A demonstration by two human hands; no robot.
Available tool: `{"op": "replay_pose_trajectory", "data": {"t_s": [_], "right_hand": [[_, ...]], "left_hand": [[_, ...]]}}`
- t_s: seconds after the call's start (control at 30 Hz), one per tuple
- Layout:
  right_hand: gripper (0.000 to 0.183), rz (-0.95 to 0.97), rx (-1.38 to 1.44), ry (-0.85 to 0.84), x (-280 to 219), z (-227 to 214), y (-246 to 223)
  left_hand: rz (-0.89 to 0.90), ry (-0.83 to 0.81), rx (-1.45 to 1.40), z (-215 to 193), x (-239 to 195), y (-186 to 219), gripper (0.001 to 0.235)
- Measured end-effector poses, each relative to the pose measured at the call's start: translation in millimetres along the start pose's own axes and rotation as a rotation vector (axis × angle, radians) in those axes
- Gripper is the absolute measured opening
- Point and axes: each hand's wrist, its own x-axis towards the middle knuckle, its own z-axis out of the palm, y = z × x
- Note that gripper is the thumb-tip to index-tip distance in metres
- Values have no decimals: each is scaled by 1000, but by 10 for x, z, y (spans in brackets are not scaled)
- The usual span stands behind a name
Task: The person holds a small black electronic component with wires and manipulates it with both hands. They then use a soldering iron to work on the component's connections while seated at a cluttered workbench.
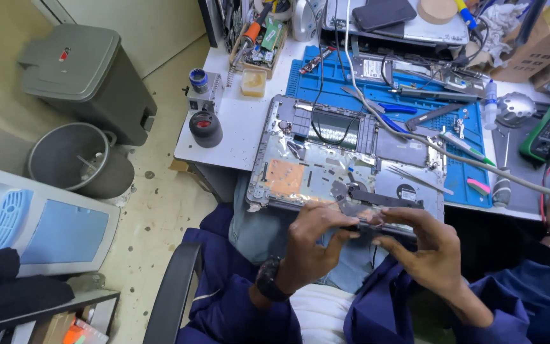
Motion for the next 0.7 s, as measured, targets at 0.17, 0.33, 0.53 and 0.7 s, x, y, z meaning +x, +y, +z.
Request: {"op": "replay_pose_trajectory", "data": {"t_s": [0.17, 0.33, 0.53, 0.7], "right_hand": [[25, -193, -71, -41, 128, 69, -121], [13, -288, -168, -32, 127, 137, -120], [11, -325, -104, 86, 236, 211, -182], [17, -248, 28, 28, 255, 192, -91]], "left_hand": [[-80, -29, -90, 47, -21, 54, 12], [9, -122, 22, 47, -9, 19, 16], [57, -36, 38, 44, 54, 0, 12], [-104, 47, -211, 25, 124, 50, 14]]}}
